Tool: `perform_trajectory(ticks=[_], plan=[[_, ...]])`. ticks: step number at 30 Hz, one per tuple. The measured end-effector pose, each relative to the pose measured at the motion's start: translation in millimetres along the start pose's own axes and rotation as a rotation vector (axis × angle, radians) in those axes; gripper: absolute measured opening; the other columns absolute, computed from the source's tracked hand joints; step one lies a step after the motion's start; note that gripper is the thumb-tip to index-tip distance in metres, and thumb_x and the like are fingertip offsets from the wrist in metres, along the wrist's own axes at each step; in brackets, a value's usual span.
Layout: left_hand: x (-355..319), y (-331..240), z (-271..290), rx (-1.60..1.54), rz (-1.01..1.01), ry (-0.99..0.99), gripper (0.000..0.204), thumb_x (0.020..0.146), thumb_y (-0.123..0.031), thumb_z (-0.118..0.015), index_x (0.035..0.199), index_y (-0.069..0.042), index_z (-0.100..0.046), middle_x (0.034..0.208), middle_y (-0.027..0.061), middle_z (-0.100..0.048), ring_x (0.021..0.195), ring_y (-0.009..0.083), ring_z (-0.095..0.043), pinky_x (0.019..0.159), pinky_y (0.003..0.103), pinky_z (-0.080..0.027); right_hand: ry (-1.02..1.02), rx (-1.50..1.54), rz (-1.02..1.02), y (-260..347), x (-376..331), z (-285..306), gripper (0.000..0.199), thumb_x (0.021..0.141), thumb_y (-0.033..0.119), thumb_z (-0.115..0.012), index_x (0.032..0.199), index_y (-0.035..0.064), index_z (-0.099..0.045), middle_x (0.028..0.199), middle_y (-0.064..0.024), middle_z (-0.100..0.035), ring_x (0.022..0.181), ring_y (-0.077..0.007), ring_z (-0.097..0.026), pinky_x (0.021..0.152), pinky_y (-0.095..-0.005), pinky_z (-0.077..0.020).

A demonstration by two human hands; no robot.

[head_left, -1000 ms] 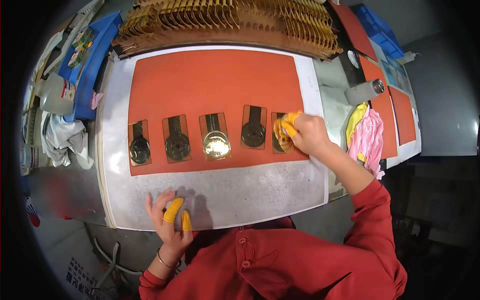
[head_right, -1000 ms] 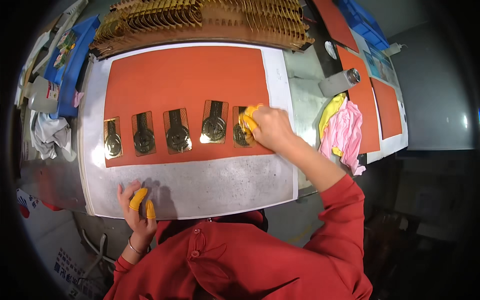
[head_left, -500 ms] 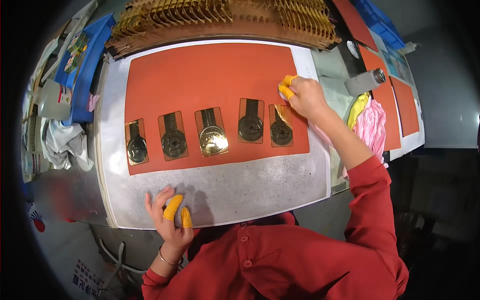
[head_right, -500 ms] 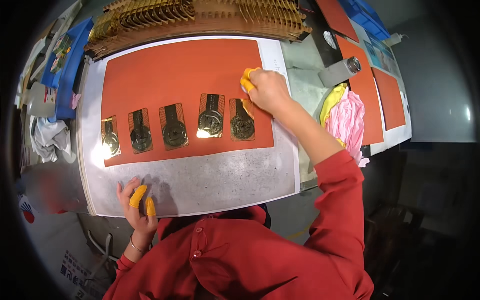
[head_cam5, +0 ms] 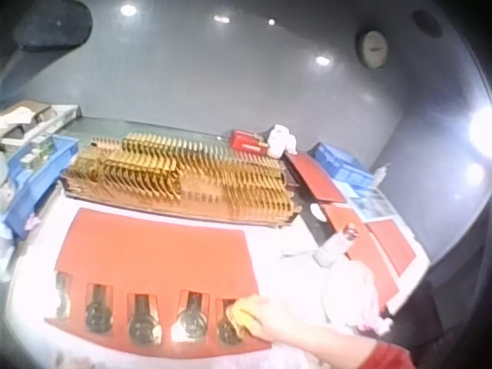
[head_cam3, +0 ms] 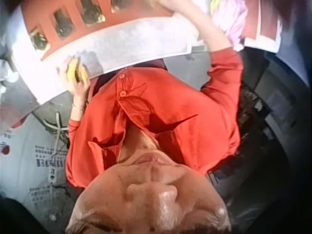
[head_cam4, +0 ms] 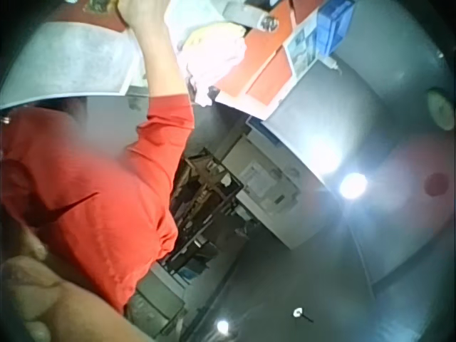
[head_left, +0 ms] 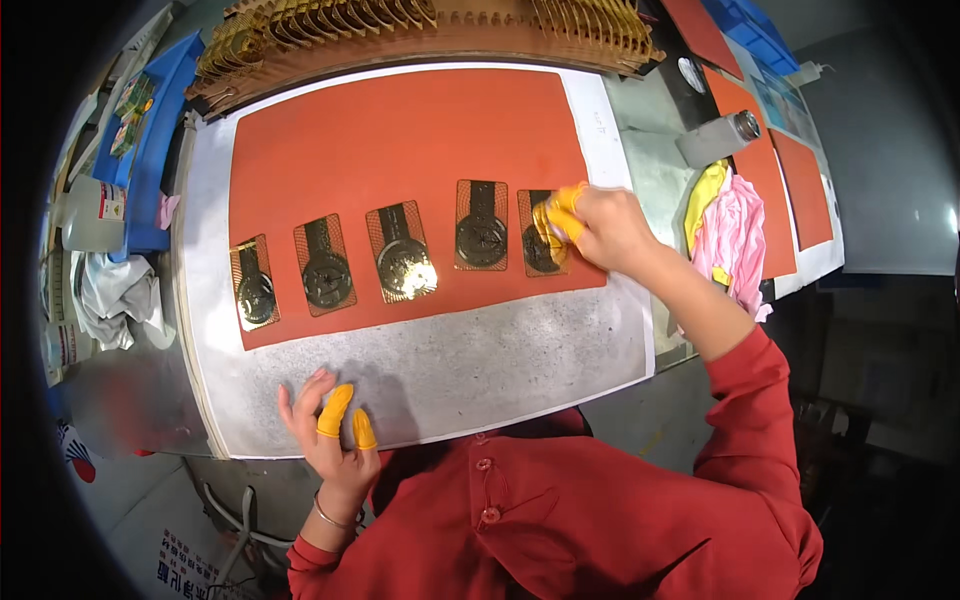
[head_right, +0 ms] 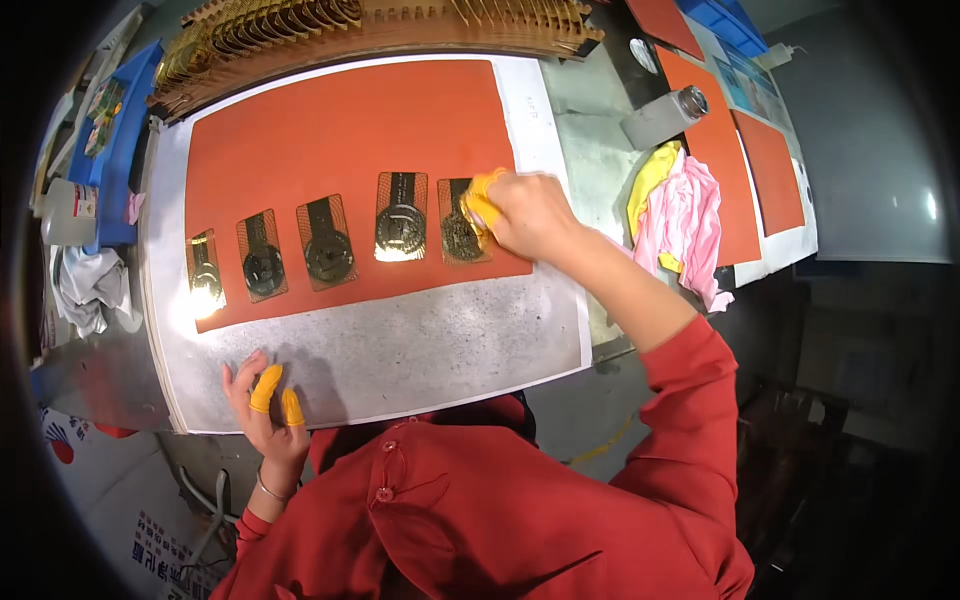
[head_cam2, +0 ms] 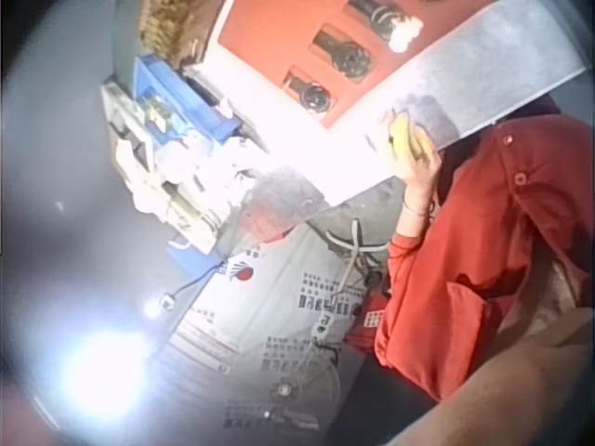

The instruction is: The person wipes the surface of several small, dark, bottle-shaped decorative items arranged on a red mat using a yellow cloth. The person cleans each item individually, moving from one to the next, and occasionally picks up and repositions the items to access different sides.

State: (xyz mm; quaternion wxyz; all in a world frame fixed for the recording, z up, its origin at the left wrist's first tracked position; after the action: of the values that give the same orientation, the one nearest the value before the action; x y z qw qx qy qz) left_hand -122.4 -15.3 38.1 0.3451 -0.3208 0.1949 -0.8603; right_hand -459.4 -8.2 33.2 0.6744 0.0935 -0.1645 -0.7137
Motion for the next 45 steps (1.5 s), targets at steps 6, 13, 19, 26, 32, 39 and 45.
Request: perform_trajectory(ticks=[6,13,19,26,32,39,45], plan=[[-0.4,1.8,1.7,-0.005,0.003,-0.013,0.027,0.076,-0.005,-0.056,0.103,0.000,-0.056,0.112,0.0172,-0.054,0.107,0.0347,-0.053,0.104,0.052,-0.020,-0.036,-0.108,0.022,-5.2,18.5,-1.4,0.013,0.080,0.018,-0.061,0.082,0.0059,-0.063,0.070,-0.0136,-0.060,0.064,-0.0327,-0.059,0.058,-0.0390,-0.0474],[2.5,2.2,4.1,-0.008,0.014,-0.023,0.027,0.074,-0.004,-0.058,0.101,-0.003,-0.057,0.110,0.0146,-0.055,0.107,0.0332,-0.054,0.105,0.052,-0.017,-0.082,-0.110,-0.032,-10.8,36.0,4.9,0.014,0.080,0.020,-0.061,0.081,0.0054,-0.063,0.071,-0.0141,-0.060,0.065,-0.0331,-0.059,0.058,-0.0400,-0.0473],[1.5,-0.7,1.7,0.004,-0.022,-0.045,0.025,0.075,-0.004,-0.057,0.100,-0.003,-0.057,0.111,0.0148,-0.054,0.107,0.0330,-0.054,0.104,0.053,-0.017,-0.089,-0.068,-0.014,-15.3,22.4,8.7,0.010,0.079,0.015,-0.061,0.081,0.0052,-0.063,0.072,-0.0139,-0.061,0.065,-0.0323,-0.060,0.058,-0.0387,-0.0481],[-1.5,1.2,0.5,0.010,-0.011,-0.010,0.028,0.076,-0.005,-0.057,0.105,-0.003,-0.055,0.113,0.0157,-0.054,0.108,0.0339,-0.053,0.104,0.053,-0.017,-0.112,-0.028,0.007,-7.2,-16.8,-0.8,0.013,0.079,0.018,-0.061,0.075,0.0053,-0.062,0.068,-0.0130,-0.060,0.060,-0.0317,-0.059,0.054,-0.0397,-0.0469],[-0.4,5.1,4.9,-0.009,0.005,-0.019,0.027,0.076,-0.005,-0.056,0.103,-0.003,-0.056,0.113,0.0155,-0.054,0.109,0.0335,-0.052,0.104,0.053,-0.018,-0.080,0.010,0.087,10.4,-26.2,6.1,0.013,0.079,0.018,-0.061,0.076,0.0053,-0.061,0.068,-0.0133,-0.060,0.062,-0.0307,-0.059,0.054,-0.0398,-0.0465],[2.4,-1.6,2.7,0.013,0.002,0.013,0.023,0.080,-0.007,-0.057,0.102,0.002,-0.057,0.112,0.0170,-0.054,0.109,0.0347,-0.052,0.105,0.052,-0.020,-0.098,-0.038,0.063,3.2,-20.8,8.9,0.009,0.080,0.016,-0.058,0.077,0.0078,-0.061,0.066,-0.0104,-0.058,0.063,-0.0295,-0.058,0.055,-0.0410,-0.0459],[4.0,-4.1,-0.2,0.046,-0.020,0.010,0.024,0.079,-0.006,-0.056,0.102,0.001,-0.057,0.112,0.0166,-0.054,0.109,0.0342,-0.052,0.104,0.053,-0.020,-0.068,-0.137,0.012,-3.5,-23.0,5.5,0.011,0.081,0.017,-0.057,0.077,0.0087,-0.062,0.064,-0.0092,-0.058,0.063,-0.0290,-0.059,0.055,-0.0410,-0.0461]])
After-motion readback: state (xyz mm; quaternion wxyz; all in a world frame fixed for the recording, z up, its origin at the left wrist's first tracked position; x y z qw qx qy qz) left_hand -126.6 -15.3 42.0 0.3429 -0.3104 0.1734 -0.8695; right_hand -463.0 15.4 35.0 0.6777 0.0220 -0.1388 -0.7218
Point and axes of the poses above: each hand's wrist, its own x-axis towards the middle knuckle, its own z-axis out of the back of the hand, y = z × x, the point moved 9 cm from there along x, towards the middle knuckle
